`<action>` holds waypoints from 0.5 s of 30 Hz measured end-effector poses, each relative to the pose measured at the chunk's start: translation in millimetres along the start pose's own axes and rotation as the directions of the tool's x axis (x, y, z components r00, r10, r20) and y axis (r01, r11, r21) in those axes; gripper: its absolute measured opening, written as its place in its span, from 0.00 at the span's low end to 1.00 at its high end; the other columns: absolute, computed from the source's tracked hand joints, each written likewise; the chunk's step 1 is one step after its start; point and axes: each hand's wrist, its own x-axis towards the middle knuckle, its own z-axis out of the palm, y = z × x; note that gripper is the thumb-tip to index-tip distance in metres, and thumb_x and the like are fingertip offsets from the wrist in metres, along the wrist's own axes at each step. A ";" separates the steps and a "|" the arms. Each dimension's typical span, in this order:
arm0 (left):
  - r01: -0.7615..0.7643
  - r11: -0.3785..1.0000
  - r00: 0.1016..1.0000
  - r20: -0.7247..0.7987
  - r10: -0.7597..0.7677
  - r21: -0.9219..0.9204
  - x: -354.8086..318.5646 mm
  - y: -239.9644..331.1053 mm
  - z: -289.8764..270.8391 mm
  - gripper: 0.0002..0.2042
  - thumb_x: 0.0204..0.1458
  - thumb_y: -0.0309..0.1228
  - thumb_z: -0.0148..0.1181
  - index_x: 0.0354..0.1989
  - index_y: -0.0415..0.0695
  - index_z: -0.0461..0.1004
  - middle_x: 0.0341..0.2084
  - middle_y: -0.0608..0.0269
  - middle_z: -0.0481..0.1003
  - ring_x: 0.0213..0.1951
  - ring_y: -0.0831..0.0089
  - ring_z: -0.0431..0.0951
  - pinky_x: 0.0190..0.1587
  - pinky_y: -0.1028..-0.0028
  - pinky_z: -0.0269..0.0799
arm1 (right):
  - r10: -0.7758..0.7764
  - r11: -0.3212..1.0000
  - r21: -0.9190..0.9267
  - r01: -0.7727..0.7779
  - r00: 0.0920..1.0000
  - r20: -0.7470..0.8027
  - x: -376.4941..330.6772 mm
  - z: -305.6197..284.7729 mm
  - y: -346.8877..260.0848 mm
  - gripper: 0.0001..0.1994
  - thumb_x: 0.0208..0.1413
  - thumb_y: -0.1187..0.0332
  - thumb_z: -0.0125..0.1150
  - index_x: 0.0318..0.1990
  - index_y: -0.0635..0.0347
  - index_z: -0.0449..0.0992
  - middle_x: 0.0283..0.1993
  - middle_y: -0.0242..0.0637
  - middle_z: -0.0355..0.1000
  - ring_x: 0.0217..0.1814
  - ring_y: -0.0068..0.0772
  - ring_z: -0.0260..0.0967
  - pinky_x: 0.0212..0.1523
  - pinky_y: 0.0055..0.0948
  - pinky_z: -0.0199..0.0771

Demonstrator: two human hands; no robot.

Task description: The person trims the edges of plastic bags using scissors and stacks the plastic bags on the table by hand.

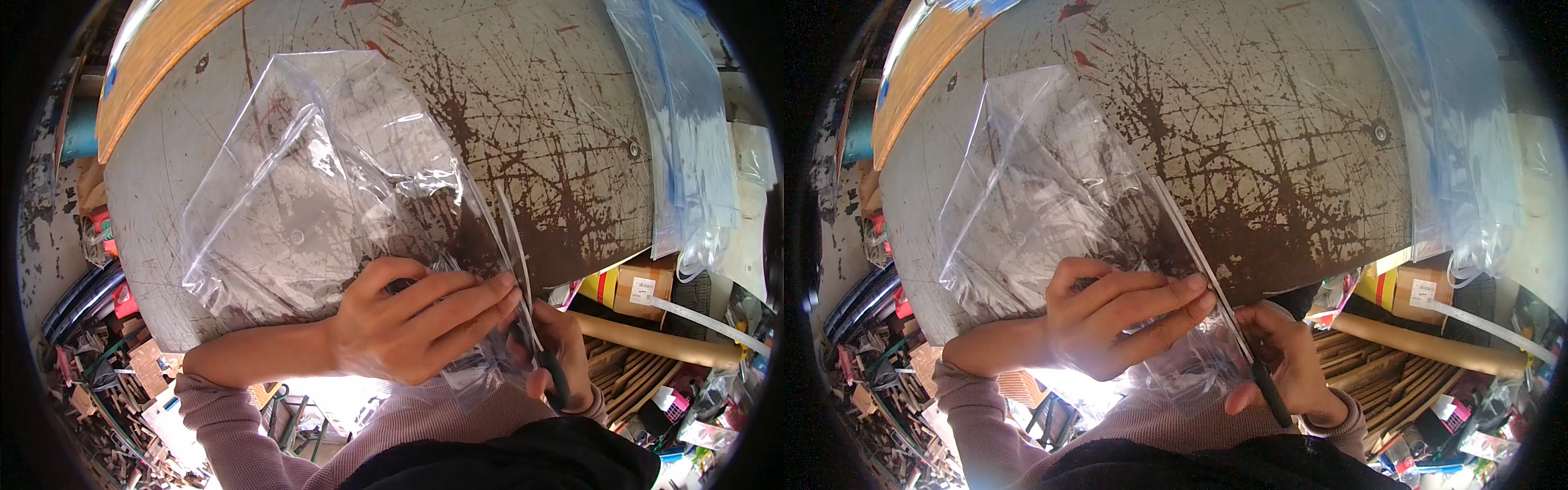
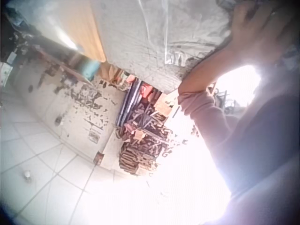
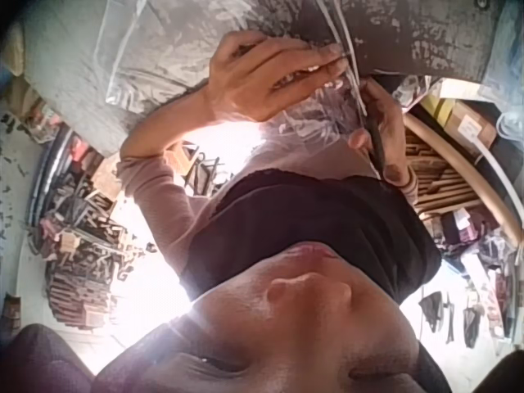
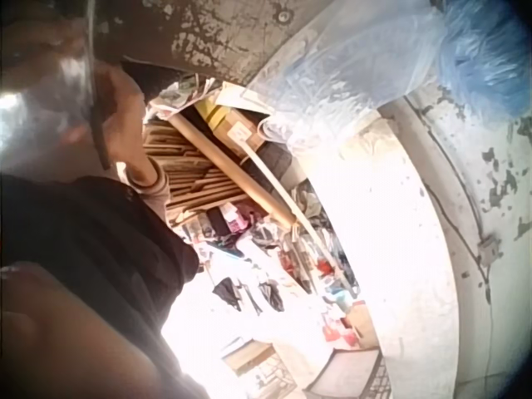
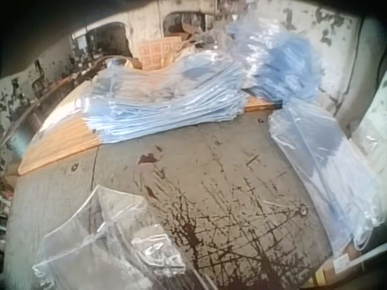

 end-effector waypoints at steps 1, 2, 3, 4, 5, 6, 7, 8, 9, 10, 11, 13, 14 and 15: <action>0.009 1.000 1.000 -0.004 -0.009 -0.008 0.9 0.4 0.2 0.11 0.42 0.31 0.59 0.36 0.51 0.80 0.39 0.73 0.77 0.31 0.87 0.74 0.34 0.80 0.54 | -0.001 1.000 0.000 0.001 1.000 -0.003 -0.6 1.0 -1.1 0.47 0.25 0.46 0.77 0.50 0.72 0.62 0.37 0.32 0.63 0.35 0.17 0.62 0.33 0.17 0.61; 0.018 1.000 1.000 -0.006 -0.018 -0.011 1.4 0.5 -0.2 0.11 0.42 0.31 0.59 0.36 0.51 0.80 0.38 0.74 0.77 0.30 0.87 0.74 0.34 0.80 0.54 | -0.008 1.000 0.008 0.008 1.000 -0.026 -0.4 3.4 -3.0 0.47 0.26 0.47 0.77 0.50 0.71 0.62 0.39 0.33 0.64 0.36 0.18 0.63 0.35 0.17 0.62; 0.015 1.000 1.000 -0.007 -0.015 -0.010 1.4 0.3 -0.6 0.11 0.42 0.31 0.59 0.36 0.51 0.80 0.38 0.74 0.77 0.30 0.87 0.74 0.34 0.80 0.54 | -0.015 1.000 0.016 0.016 0.999 -0.050 -0.5 4.9 -4.6 0.46 0.26 0.47 0.77 0.50 0.71 0.63 0.41 0.35 0.66 0.37 0.19 0.64 0.36 0.17 0.62; 0.011 1.000 1.000 -0.008 -0.011 -0.001 0.9 0.0 -1.0 0.11 0.42 0.32 0.60 0.36 0.52 0.80 0.37 0.74 0.77 0.30 0.87 0.74 0.34 0.80 0.54 | -0.019 1.000 0.016 0.020 0.999 -0.051 -1.0 5.3 -5.4 0.46 0.26 0.47 0.77 0.50 0.71 0.63 0.41 0.35 0.66 0.37 0.19 0.64 0.36 0.17 0.62; 0.005 1.000 1.000 -0.010 -0.004 0.007 0.1 -0.6 -1.0 0.11 0.42 0.32 0.60 0.36 0.52 0.80 0.37 0.75 0.77 0.30 0.88 0.74 0.33 0.80 0.54 | 0.000 0.997 0.081 0.002 1.000 -0.031 -1.5 6.0 -5.7 0.46 0.26 0.48 0.77 0.50 0.70 0.63 0.42 0.35 0.66 0.39 0.20 0.64 0.38 0.18 0.63; -0.002 1.000 1.000 -0.012 0.002 0.007 -0.9 -0.7 -0.8 0.11 0.42 0.32 0.60 0.36 0.52 0.80 0.37 0.75 0.77 0.30 0.88 0.74 0.33 0.80 0.54 | 0.018 0.989 0.145 -0.016 1.000 -0.009 -2.1 6.8 -6.2 0.45 0.27 0.48 0.78 0.50 0.70 0.63 0.43 0.36 0.66 0.41 0.20 0.65 0.40 0.19 0.64; -0.003 1.000 1.000 -0.015 0.004 0.007 -2.3 -0.5 -0.4 0.11 0.42 0.32 0.60 0.36 0.53 0.79 0.36 0.75 0.77 0.29 0.88 0.74 0.33 0.80 0.54 | 0.012 0.989 0.145 -0.010 1.000 -0.012 -2.0 9.6 -7.9 0.45 0.27 0.48 0.78 0.50 0.70 0.63 0.43 0.36 0.66 0.41 0.20 0.65 0.40 0.19 0.64; -0.004 1.000 1.000 -0.020 0.005 0.007 -3.4 -0.6 0.4 0.10 0.43 0.32 0.60 0.36 0.53 0.79 0.35 0.76 0.77 0.29 0.89 0.74 0.33 0.80 0.54 | -0.025 0.988 0.148 0.031 0.999 -0.044 -1.0 13.9 -9.9 0.45 0.27 0.48 0.77 0.50 0.70 0.63 0.43 0.36 0.66 0.41 0.21 0.65 0.40 0.20 0.64; -0.011 1.000 1.000 -0.023 0.011 0.007 -3.8 -0.6 0.8 0.10 0.43 0.32 0.60 0.36 0.53 0.79 0.35 0.76 0.77 0.29 0.89 0.74 0.33 0.80 0.54 | -0.045 0.987 0.150 0.054 0.997 -0.061 -0.7 14.3 -9.6 0.45 0.28 0.48 0.77 0.50 0.70 0.63 0.42 0.35 0.67 0.42 0.21 0.64 0.41 0.21 0.64; -0.007 1.000 1.000 -0.021 0.007 0.003 -4.2 -0.7 1.2 0.10 0.43 0.32 0.60 0.36 0.53 0.79 0.35 0.76 0.77 0.29 0.89 0.74 0.33 0.81 0.53 | -0.066 0.986 0.150 0.077 0.995 -0.078 0.0 14.9 -9.5 0.44 0.28 0.49 0.77 0.50 0.70 0.63 0.42 0.35 0.67 0.42 0.21 0.64 0.41 0.21 0.65; -0.002 1.000 1.000 -0.020 0.002 -0.001 -3.2 -0.3 0.7 0.10 0.44 0.32 0.60 0.36 0.53 0.79 0.35 0.76 0.77 0.29 0.88 0.74 0.33 0.81 0.53 | -0.081 0.993 0.081 0.087 0.994 -0.070 -0.8 11.8 -8.1 0.44 0.29 0.49 0.77 0.50 0.70 0.62 0.42 0.35 0.66 0.43 0.21 0.64 0.42 0.21 0.65; -0.013 1.000 1.000 -0.022 0.013 0.002 -1.6 -0.4 -0.7 0.10 0.44 0.32 0.60 0.36 0.53 0.79 0.35 0.76 0.77 0.29 0.88 0.75 0.33 0.81 0.53 | -0.099 0.995 0.011 0.100 0.993 -0.061 -0.8 10.8 -6.2 0.44 0.30 0.49 0.77 0.51 0.70 0.62 0.42 0.35 0.66 0.43 0.21 0.64 0.42 0.21 0.64; -0.017 1.000 1.000 -0.022 0.017 0.005 -1.6 -0.4 -1.0 0.10 0.44 0.32 0.60 0.36 0.53 0.79 0.34 0.76 0.77 0.30 0.88 0.75 0.33 0.81 0.53 | -0.112 0.993 0.023 0.114 0.991 -0.071 -0.3 11.7 -5.0 0.44 0.30 0.49 0.77 0.50 0.71 0.62 0.42 0.35 0.66 0.43 0.21 0.64 0.42 0.21 0.64; -0.017 1.000 1.000 -0.024 0.018 0.007 -1.7 -0.5 -1.1 0.10 0.44 0.32 0.60 0.36 0.53 0.79 0.34 0.76 0.77 0.30 0.88 0.75 0.33 0.81 0.53 | -0.125 0.991 0.034 0.128 0.989 -0.080 0.2 12.4 -4.7 0.44 0.30 0.49 0.77 0.50 0.71 0.63 0.42 0.36 0.66 0.42 0.21 0.64 0.41 0.21 0.64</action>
